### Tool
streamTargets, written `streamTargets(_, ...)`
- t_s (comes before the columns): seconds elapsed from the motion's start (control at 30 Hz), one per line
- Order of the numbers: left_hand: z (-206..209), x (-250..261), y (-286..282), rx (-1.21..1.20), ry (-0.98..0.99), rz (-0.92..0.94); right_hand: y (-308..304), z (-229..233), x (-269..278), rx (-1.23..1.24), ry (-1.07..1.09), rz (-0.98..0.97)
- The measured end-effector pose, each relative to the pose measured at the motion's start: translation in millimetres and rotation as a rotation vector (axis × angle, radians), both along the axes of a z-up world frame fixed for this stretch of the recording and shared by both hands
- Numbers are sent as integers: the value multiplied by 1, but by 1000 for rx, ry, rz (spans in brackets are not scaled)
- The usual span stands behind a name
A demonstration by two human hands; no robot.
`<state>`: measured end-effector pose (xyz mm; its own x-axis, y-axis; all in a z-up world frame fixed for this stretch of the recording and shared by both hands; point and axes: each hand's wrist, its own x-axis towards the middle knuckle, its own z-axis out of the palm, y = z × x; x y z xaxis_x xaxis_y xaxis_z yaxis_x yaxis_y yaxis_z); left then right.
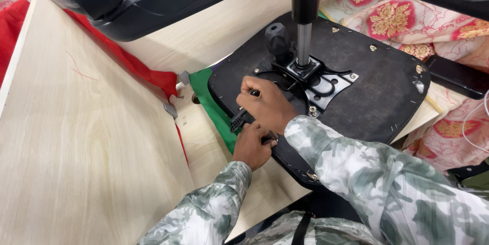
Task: The person uses a screwdriver to tighten screws on the underside of an office chair seat, securing the seat to the central gas lift column. The person works on multiple screws around the central mounting plate.
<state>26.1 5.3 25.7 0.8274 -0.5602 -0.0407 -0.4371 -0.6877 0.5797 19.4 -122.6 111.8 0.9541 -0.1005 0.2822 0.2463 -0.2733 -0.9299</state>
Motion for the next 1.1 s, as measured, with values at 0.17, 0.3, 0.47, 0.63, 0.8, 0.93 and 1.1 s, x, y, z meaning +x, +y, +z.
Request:
streamTargets(0.17,-3,5,2,-122,27,-27,6,6,-2,120,140,83)
streamTargets(0.3,-8,-8,2,-140,15,140,9,11,-6,127,246,-109)
streamTargets(0.47,-6,-16,4,-141,21,171,0,4,-14,275,54,-44)
streamTargets(0.63,-7,-18,0,-172,-17,185,-25,5,-15,154,23,144)
streamTargets(0.8,-8,-16,-3,-128,7,193,-26,2,-10,-65,46,-31)
streamTargets(0.93,-9,-13,-1,-165,15,173,-14,0,-8,66,-106,65)
streamTargets(1.1,-14,-14,-1,-196,17,178,13,8,-10,141,235,114)
